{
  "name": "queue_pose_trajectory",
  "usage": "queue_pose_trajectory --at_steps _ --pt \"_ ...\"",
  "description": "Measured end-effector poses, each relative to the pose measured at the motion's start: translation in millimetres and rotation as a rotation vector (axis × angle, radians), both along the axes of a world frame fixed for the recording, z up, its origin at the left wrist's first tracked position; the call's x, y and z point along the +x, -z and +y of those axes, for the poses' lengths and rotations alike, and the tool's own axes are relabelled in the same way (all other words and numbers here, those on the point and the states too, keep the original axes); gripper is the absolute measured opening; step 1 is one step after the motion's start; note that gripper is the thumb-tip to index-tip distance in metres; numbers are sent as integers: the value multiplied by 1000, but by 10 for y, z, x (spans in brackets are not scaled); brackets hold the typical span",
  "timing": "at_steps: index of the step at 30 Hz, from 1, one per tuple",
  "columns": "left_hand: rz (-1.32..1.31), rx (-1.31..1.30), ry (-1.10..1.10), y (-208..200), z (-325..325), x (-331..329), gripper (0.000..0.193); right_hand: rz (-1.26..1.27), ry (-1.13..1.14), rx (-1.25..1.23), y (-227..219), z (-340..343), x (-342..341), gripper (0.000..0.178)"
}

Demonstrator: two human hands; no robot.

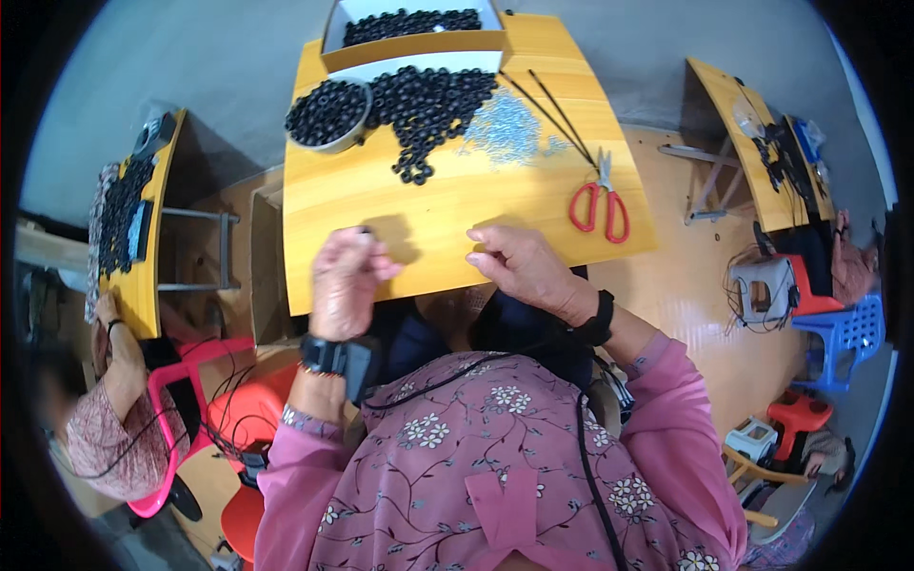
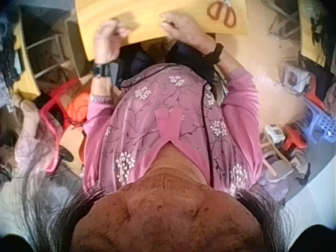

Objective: Assembling small black plastic caps onto metal pins and trimming them with scissors.

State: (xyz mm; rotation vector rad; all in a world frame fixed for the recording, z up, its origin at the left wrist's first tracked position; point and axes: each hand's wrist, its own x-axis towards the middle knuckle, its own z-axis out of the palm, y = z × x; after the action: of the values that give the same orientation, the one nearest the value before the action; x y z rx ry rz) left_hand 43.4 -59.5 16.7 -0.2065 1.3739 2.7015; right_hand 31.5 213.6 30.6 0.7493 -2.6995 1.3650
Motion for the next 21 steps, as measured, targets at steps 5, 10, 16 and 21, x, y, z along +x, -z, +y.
queue_pose_trajectory --at_steps 5,10,16,21 --pt "-42 92 -375 128 -905 -58 25 -45 83 38 77 230 -73 28" --pt "-231 75 -819 279 -1203 -82 31 19 247 29 23 466 -262 22" --pt "-177 -8 -748 406 -1242 -112 27 122 390 166 -69 701 -710 23" --pt "-69 -124 -644 133 -767 -168 40 236 301 310 10 711 -945 17"
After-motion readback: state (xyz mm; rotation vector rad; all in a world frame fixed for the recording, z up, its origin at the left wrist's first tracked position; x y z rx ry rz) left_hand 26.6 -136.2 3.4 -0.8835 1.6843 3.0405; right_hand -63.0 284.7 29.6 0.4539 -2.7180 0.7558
